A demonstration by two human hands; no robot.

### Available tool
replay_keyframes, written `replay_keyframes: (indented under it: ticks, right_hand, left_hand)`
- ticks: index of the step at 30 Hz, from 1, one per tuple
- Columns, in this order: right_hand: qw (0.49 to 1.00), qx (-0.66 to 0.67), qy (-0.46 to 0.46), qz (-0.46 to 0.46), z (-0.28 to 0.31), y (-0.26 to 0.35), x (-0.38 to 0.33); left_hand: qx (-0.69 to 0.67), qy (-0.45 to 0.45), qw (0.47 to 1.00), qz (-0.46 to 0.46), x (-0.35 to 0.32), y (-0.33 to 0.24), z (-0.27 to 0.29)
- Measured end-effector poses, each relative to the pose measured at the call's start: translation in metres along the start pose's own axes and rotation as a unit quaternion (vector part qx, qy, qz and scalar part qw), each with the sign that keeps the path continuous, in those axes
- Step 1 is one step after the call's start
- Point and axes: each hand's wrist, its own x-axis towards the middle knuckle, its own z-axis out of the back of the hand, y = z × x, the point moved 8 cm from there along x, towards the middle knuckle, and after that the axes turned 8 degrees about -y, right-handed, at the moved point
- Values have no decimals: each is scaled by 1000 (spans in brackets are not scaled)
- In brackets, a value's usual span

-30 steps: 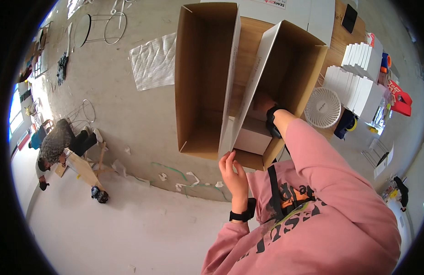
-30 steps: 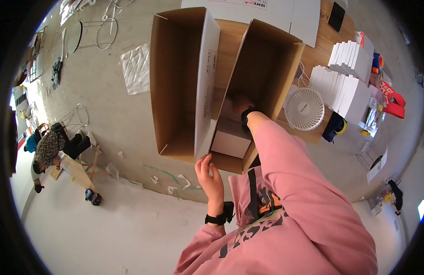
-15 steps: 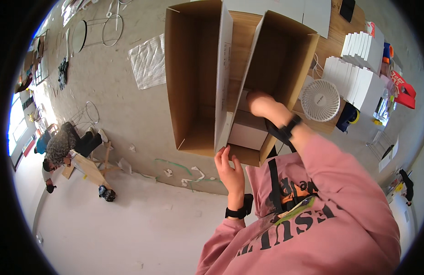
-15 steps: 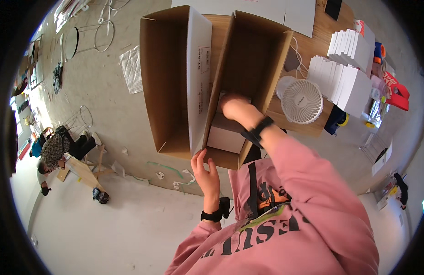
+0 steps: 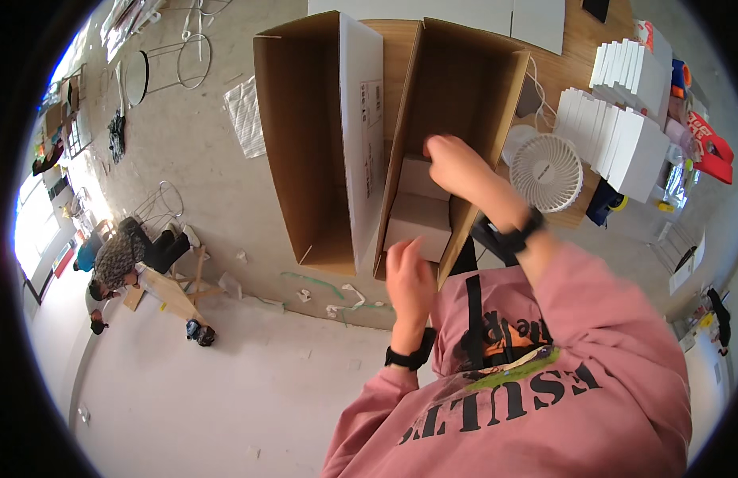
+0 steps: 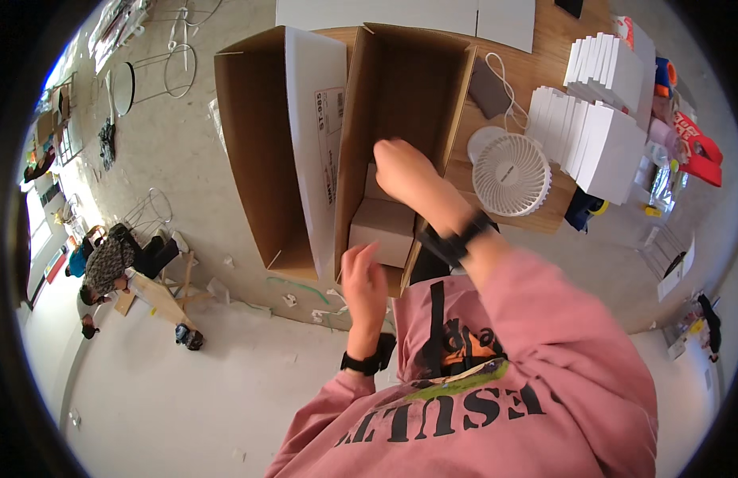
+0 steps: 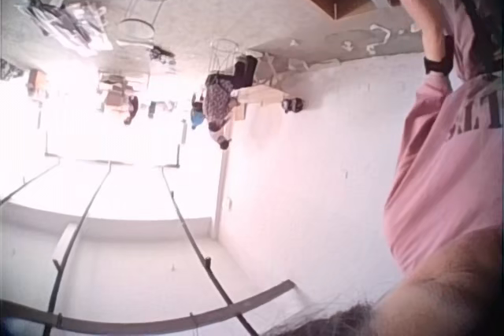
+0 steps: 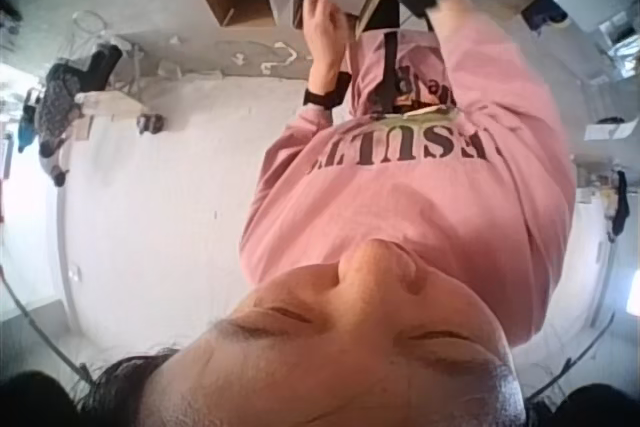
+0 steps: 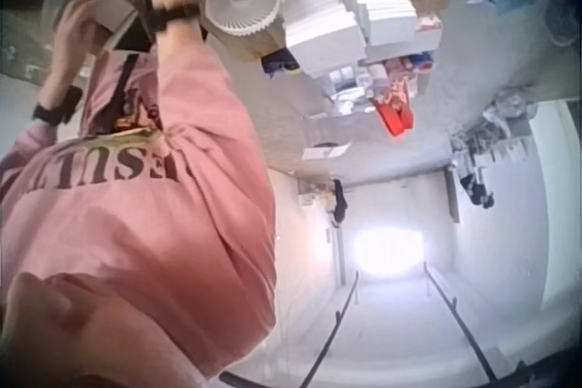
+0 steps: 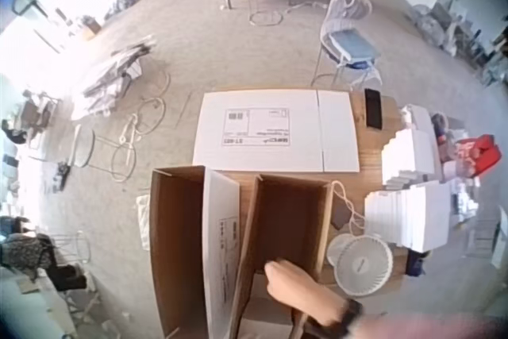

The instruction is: The person places rectangular white boxes into a larger cardboard shipping carton by hand, then carries the filled carton to another table to continue packing.

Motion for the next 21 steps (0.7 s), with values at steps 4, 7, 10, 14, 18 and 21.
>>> replay_keyframes:
  ticks: [4,7,10,14,18,21]
  right_hand:
    - [975,-117,124,-141,-68,-33,39]
    - [973,-118,115,-162,-112,-66,43]
    - [979,-140,93,-112,-130,-81,40]
    - [986,-93,103,-89,-137,-86,39]
    - [968,-96,191,-132,-137,-94,43]
    - [964,-100,180,-165,-106,-73,59]
  left_hand:
    - [161,63,976,-132,22,-14,-47]
    - [156,99,978,-99,30,0,-64]
    - [163,113,976,-88,25,18,-73]
    - [169,126,973,-92,28,27,-71]
    - [164,131,974,-90,30,21,-71]
    - [183,136,969,-91,31,26,-63]
